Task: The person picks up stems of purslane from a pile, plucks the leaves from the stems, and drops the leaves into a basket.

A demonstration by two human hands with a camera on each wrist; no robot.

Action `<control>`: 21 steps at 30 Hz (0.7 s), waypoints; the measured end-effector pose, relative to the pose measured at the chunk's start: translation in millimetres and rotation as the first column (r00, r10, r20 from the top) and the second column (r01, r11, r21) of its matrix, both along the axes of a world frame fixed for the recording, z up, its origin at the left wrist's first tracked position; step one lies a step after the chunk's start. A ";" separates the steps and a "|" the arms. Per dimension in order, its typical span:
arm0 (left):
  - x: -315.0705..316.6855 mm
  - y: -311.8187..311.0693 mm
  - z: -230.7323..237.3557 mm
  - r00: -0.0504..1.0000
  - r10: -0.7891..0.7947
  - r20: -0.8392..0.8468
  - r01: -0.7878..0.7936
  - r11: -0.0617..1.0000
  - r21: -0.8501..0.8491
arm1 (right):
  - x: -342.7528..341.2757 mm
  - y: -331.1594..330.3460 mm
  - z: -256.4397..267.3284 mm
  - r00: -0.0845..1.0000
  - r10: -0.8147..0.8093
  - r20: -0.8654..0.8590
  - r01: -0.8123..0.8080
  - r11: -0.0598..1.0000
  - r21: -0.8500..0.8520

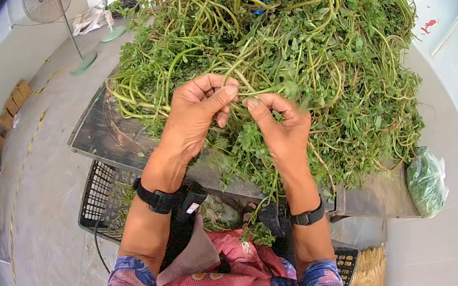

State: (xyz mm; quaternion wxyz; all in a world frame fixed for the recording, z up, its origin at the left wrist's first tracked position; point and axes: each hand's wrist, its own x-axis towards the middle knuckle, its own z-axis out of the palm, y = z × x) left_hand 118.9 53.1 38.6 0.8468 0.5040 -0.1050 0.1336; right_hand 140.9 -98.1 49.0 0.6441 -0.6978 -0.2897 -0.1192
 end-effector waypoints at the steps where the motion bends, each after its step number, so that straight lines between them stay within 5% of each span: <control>1: 2.0 0.3 -0.6 1.000 -0.008 -0.004 0.008 1.000 -0.003 | -5.8 -2.1 2.7 1.000 -0.008 -0.004 0.008 1.000 -0.003; 4: 5.1 2.6 -0.8 1.000 0.021 -0.017 -0.022 0.999 -0.041 | -11.3 -13.1 0.5 0.934 0.156 -0.323 -0.076 0.966 0.247; 5: 4.5 2.4 0.7 1.000 0.018 -0.016 -0.019 0.999 -0.043 | -10.1 -19.5 -1.5 0.934 0.152 -0.322 -0.073 0.967 0.245; 7: 3.0 1.2 3.4 0.999 0.039 -0.025 -0.040 0.999 -0.020 | -11.4 -27.5 -1.2 0.811 0.408 -0.418 -0.155 0.841 0.519; 11: 3.4 -0.7 0.4 0.999 0.031 -0.043 -0.031 0.999 0.011 | -7.8 -45.3 13.8 0.779 0.487 -0.395 -0.104 0.721 0.685; 13: 2.6 -2.8 -1.1 0.999 0.001 -0.049 0.001 1.000 0.028 | -2.4 -49.5 17.2 0.788 0.515 -0.339 -0.215 0.745 0.632; 15: 0.4 -3.5 1.8 0.998 -0.020 -0.056 0.023 0.999 0.039 | -2.4 -46.1 20.2 0.926 0.182 -0.330 -0.108 0.967 0.231; 16: -0.5 -3.9 3.5 0.997 -0.039 -0.063 0.042 0.998 0.046 | -4.5 -41.8 22.7 0.947 0.102 -0.305 -0.075 0.992 0.097; 19: -0.8 -4.7 4.5 0.997 -0.040 -0.071 0.045 0.997 0.069 | -1.9 -31.5 20.4 0.987 0.032 -0.159 -0.048 0.994 -0.100; 21: 1.4 -5.7 2.5 0.998 -0.034 -0.060 0.038 0.997 0.063 | 1.0 -27.6 11.5 0.960 0.072 -0.270 -0.085 0.996 -0.036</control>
